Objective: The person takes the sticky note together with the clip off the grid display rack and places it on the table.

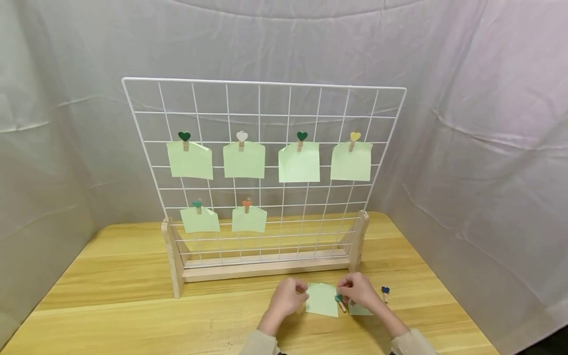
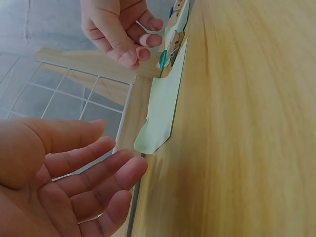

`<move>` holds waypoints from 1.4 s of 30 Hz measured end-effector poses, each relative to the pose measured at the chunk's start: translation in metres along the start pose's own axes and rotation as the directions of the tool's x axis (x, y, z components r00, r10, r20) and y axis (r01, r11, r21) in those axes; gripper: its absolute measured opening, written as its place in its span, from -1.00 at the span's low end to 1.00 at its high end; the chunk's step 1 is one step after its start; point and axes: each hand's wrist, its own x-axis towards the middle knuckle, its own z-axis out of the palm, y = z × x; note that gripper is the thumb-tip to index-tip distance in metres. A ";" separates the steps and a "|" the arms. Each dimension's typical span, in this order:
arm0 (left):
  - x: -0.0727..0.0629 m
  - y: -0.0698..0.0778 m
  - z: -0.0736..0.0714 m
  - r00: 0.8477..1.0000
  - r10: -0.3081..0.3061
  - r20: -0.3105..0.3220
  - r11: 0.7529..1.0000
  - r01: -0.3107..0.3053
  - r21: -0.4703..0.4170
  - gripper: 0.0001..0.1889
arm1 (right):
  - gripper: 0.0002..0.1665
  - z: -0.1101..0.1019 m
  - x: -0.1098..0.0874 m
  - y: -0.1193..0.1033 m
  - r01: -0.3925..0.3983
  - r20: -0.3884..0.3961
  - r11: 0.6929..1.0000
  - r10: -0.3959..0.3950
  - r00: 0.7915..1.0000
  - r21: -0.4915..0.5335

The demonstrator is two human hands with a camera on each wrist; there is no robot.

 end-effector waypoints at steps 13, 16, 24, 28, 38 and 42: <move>0.000 0.002 -0.016 0.998 -0.057 -0.024 0.995 0.055 -0.078 -0.86 | -0.88 0.004 0.013 -0.013 0.042 -0.033 0.997 -0.040 0.999 0.059; 0.001 0.000 -0.018 0.998 -0.058 -0.029 0.994 0.055 -0.097 -0.86 | -0.86 0.003 0.017 -0.018 0.050 -0.047 0.996 -0.046 0.998 0.080; 0.000 0.002 -0.030 0.996 -0.037 -0.076 0.998 0.033 -0.061 -0.89 | -0.83 0.006 0.022 -0.031 0.066 -0.058 0.993 -0.061 0.996 0.095; 0.000 0.000 -0.037 0.995 -0.041 -0.094 0.997 0.034 -0.070 -0.88 | -0.83 0.007 0.025 -0.038 0.071 -0.075 0.994 -0.064 0.995 0.082; 0.002 -0.002 -0.053 0.986 -0.002 -0.165 0.997 -0.011 -0.078 -0.88 | -0.85 0.010 0.033 -0.055 0.135 -0.067 0.989 -0.131 0.989 0.062; 0.001 -0.001 -0.058 0.984 0.000 -0.177 0.996 -0.015 -0.083 -0.89 | -0.83 0.012 0.035 -0.061 0.141 -0.059 0.987 -0.137 0.989 0.072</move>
